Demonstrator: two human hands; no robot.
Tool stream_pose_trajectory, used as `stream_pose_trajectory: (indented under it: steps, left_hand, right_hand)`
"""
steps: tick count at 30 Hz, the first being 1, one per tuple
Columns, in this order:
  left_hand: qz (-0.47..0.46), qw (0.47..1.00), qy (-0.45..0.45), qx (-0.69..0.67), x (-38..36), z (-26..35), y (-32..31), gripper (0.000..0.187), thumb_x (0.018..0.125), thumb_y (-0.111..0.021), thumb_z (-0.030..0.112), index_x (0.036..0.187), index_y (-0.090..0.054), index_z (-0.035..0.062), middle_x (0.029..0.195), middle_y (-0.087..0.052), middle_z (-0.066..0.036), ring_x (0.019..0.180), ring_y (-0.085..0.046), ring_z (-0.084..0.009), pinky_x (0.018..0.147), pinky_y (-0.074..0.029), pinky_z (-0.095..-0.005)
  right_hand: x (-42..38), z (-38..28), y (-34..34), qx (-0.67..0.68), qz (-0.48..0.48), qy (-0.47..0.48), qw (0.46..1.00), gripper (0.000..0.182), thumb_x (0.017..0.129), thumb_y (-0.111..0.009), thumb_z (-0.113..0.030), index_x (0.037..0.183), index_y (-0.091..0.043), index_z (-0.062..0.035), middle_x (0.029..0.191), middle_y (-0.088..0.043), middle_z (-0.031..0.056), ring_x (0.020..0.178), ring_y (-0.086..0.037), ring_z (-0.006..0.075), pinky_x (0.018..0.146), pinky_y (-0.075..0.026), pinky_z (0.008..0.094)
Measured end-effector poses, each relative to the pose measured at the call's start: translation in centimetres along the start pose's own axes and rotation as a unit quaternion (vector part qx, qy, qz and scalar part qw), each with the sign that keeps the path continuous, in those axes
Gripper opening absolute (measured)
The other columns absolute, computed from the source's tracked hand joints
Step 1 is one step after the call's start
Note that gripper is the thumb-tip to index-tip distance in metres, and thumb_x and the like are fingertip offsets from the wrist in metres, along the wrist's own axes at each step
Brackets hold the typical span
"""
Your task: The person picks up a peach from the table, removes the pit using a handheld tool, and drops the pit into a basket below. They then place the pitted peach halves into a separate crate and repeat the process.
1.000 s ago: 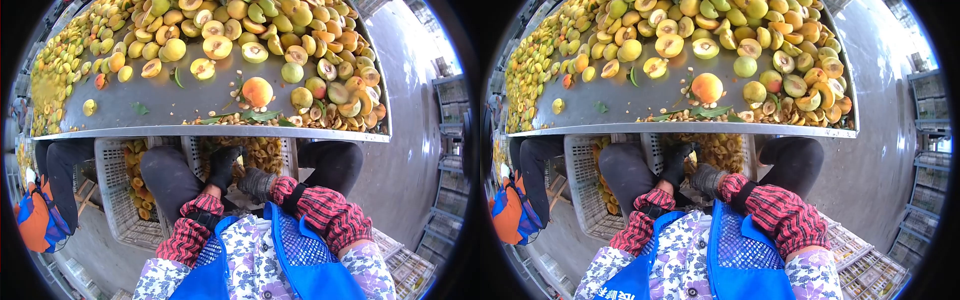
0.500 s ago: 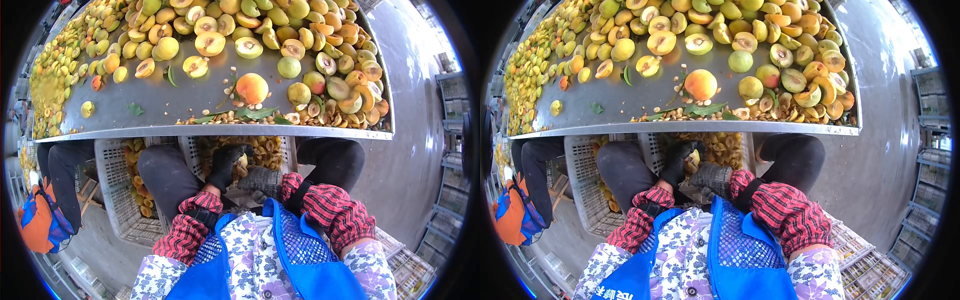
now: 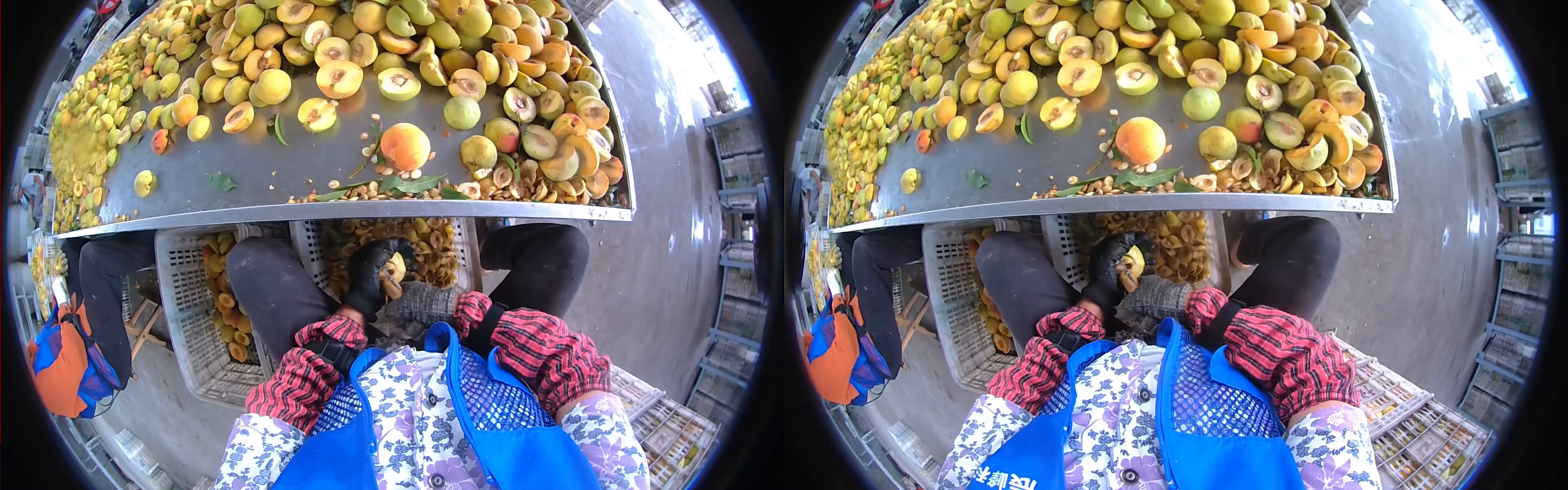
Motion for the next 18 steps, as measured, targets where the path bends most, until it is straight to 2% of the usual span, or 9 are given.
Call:
stream_pose_trajectory:
  steps: [3, 5, 8, 9, 10, 12, 14, 16, 18]
  left_hand:
    - [0.083, 0.965, 0.138, -0.209, -1.7, -4.5, -0.7, 0.024, 0.079, -0.051, 0.016, 0.100, -0.056, 0.0049, 0.095, -0.058, -0.009, 0.087, -0.056, -0.0197, 0.075, -0.045, -0.0300]
    - [0.098, 0.860, 0.288, -0.410, -1.7, -5.5, -1.7, 0.025, 0.079, -0.054, 0.020, 0.100, -0.056, 0.0048, 0.096, -0.057, -0.008, 0.089, -0.055, -0.0188, 0.076, -0.045, -0.0295]
    - [0.104, 0.750, 0.393, -0.522, -0.6, -0.4, -1.0, 0.031, 0.075, -0.061, 0.013, 0.103, -0.052, 0.0040, 0.100, -0.055, -0.007, 0.090, -0.054, -0.0172, 0.080, -0.045, -0.0292]
    - [0.076, 0.774, 0.358, -0.516, -0.9, -2.4, -0.9, 0.035, 0.073, -0.062, 0.008, 0.106, -0.050, 0.0036, 0.101, -0.055, -0.007, 0.091, -0.054, -0.0171, 0.080, -0.045, -0.0294]
    - [0.050, 0.797, 0.322, -0.509, -1.9, -6.3, -0.7, 0.039, 0.071, -0.063, 0.003, 0.108, -0.048, 0.0033, 0.102, -0.054, -0.007, 0.092, -0.054, -0.0170, 0.081, -0.045, -0.0295]
    - [0.018, 0.900, 0.229, -0.369, -1.5, -4.7, 0.3, 0.047, 0.068, -0.063, -0.005, 0.111, -0.045, 0.0032, 0.105, -0.053, -0.008, 0.094, -0.053, -0.0169, 0.082, -0.044, -0.0299]
    - [0.001, 0.992, 0.097, -0.079, -0.9, 0.0, 0.9, 0.054, 0.066, -0.062, -0.011, 0.114, -0.042, 0.0037, 0.108, -0.052, -0.008, 0.097, -0.052, -0.0168, 0.083, -0.045, -0.0304]
    - [0.017, 0.936, 0.208, -0.285, -0.5, 2.9, 1.2, 0.038, 0.075, -0.057, 0.003, 0.112, -0.047, 0.0021, 0.108, -0.052, -0.009, 0.098, -0.052, -0.0174, 0.083, -0.044, -0.0298]
    - [0.033, 0.790, 0.342, -0.508, -0.1, 3.3, 1.1, 0.029, 0.083, -0.049, 0.012, 0.110, -0.049, 0.0019, 0.108, -0.052, -0.010, 0.098, -0.052, -0.0190, 0.083, -0.043, -0.0300]
  right_hand:
    - [0.0, 2.4, -3.2, 0.156, 0.020, -0.073, 0.985, 0.027, 0.064, -0.065, -0.018, 0.090, -0.059, -0.0138, 0.079, -0.060, 0.0074, 0.074, -0.059, 0.0288, 0.062, -0.047, 0.0366]
    - [-0.7, 2.5, -3.2, 0.250, -0.014, -0.123, 0.960, 0.029, 0.065, -0.066, -0.018, 0.092, -0.059, -0.0116, 0.076, -0.059, 0.0061, 0.072, -0.059, 0.0251, 0.062, -0.046, 0.0346]
    - [-1.1, -1.0, 1.5, 0.450, 0.018, -0.302, 0.840, 0.028, 0.068, -0.065, -0.018, 0.092, -0.058, -0.0073, 0.072, -0.057, 0.0034, 0.068, -0.057, 0.0178, 0.061, -0.045, 0.0313]
    - [-1.4, -2.0, 2.4, 0.519, 0.041, -0.372, 0.768, 0.027, 0.070, -0.065, -0.018, 0.092, -0.057, -0.0057, 0.070, -0.056, 0.0024, 0.066, -0.056, 0.0151, 0.061, -0.045, 0.0301]
    - [-1.5, -2.2, 2.7, 0.531, 0.061, -0.351, 0.769, 0.026, 0.071, -0.065, -0.018, 0.092, -0.057, -0.0050, 0.069, -0.055, 0.0016, 0.065, -0.055, 0.0132, 0.059, -0.044, 0.0290]
    - [-2.4, -2.5, 3.1, 0.555, 0.100, -0.308, 0.767, 0.025, 0.072, -0.064, -0.020, 0.090, -0.056, -0.0037, 0.065, -0.053, 0.0001, 0.063, -0.052, 0.0094, 0.057, -0.043, 0.0269]
    - [-3.0, -1.7, 2.5, 0.601, 0.141, -0.292, 0.731, 0.022, 0.073, -0.064, -0.019, 0.086, -0.056, -0.0035, 0.061, -0.052, 0.0009, 0.051, -0.049, 0.0089, 0.047, -0.040, 0.0227]
    - [-3.9, -2.1, 2.7, 0.693, 0.139, -0.313, 0.634, 0.026, 0.072, -0.065, -0.021, 0.088, -0.057, -0.0014, 0.064, -0.054, 0.0020, 0.052, -0.050, 0.0086, 0.047, -0.040, 0.0216]
    - [-4.1, -2.8, 3.5, 0.674, 0.152, -0.317, 0.650, 0.022, 0.073, -0.063, -0.020, 0.085, -0.058, -0.0021, 0.061, -0.052, 0.0012, 0.046, -0.046, 0.0077, 0.041, -0.036, 0.0209]
Point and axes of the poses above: each hand's wrist, its own x-axis towards the middle knuckle, its own y-axis out of the back of the hand, z = x × y, the point moved 4 cm from there along x, towards the middle knuckle
